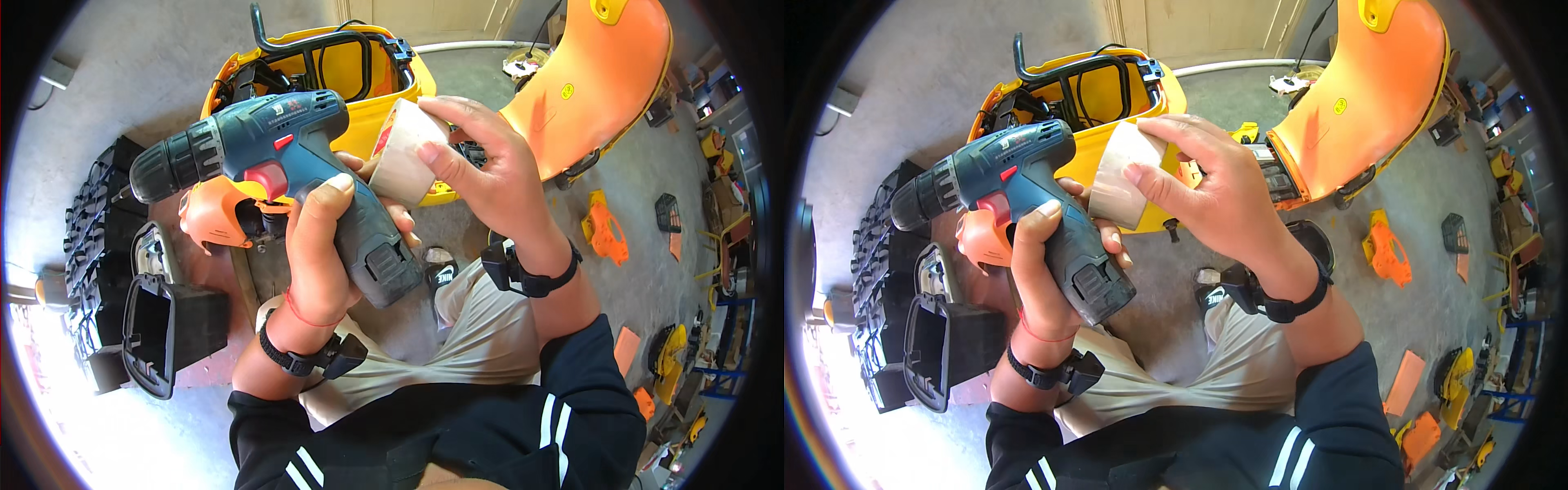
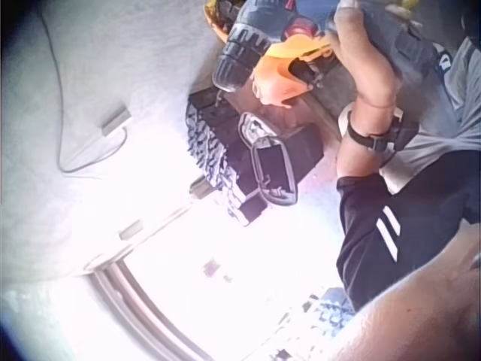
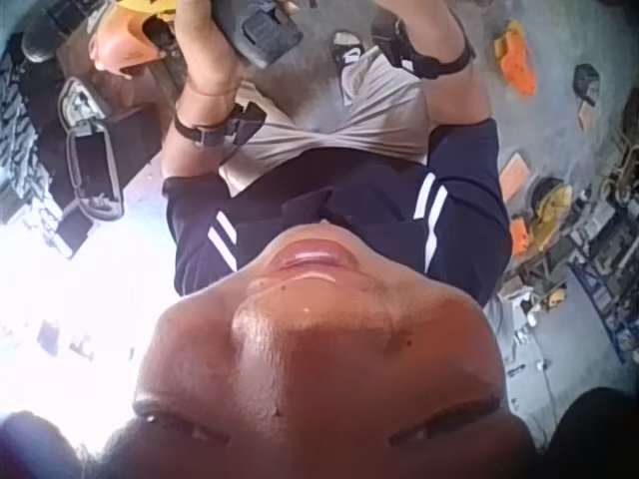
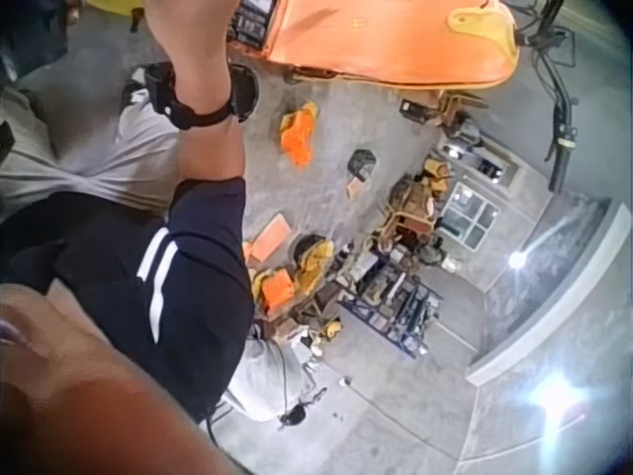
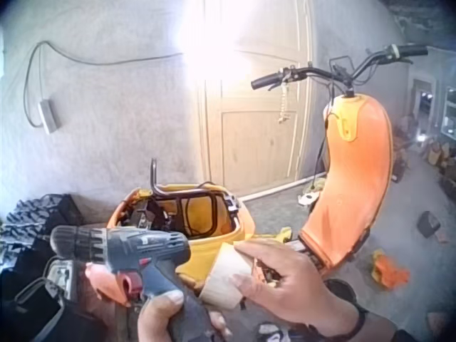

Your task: Preparing a battery pack and assembling a power drill for scooter repair.

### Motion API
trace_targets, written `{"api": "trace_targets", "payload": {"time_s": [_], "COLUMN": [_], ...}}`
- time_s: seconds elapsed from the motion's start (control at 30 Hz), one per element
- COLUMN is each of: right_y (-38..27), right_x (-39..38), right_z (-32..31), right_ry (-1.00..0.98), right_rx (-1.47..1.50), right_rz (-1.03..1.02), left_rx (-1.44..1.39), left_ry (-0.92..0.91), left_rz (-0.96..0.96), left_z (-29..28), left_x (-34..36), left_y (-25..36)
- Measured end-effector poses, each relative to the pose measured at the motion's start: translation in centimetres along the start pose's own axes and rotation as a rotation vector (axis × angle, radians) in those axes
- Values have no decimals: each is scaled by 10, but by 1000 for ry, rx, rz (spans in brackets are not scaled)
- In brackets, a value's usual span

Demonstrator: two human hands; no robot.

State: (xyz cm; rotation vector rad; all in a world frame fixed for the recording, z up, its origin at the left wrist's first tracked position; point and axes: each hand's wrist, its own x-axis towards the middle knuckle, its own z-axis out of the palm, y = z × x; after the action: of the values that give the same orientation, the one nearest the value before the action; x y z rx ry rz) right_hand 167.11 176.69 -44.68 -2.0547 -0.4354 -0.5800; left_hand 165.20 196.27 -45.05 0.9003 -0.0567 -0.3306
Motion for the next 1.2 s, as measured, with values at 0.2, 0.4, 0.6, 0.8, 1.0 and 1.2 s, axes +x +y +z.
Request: {"api": "trace_targets", "payload": {"time_s": [0.2,0.4,0.6,0.8,1.0,1.2], "right_y": [5,10,4,-2,-2,-2], "right_x": [1,2,2,0,0,-3], "right_z": [0,0,-4,-2,2,5], "right_ry": [-90,-33,-34,24,100,86], "right_rx": [300,27,-256,-359,-321,-406], "right_rz": [219,-1,-206,-290,-299,-344], "left_rx": [-33,0,119,417,497,454], "left_ry": [32,51,53,-9,-12,-13], "left_rz": [-7,-1,46,241,308,272], "left_z": [1,0,-1,3,4,2], "left_x": [0,0,1,-2,-5,-5], "left_y": [1,-2,-7,-11,-15,-12]}}
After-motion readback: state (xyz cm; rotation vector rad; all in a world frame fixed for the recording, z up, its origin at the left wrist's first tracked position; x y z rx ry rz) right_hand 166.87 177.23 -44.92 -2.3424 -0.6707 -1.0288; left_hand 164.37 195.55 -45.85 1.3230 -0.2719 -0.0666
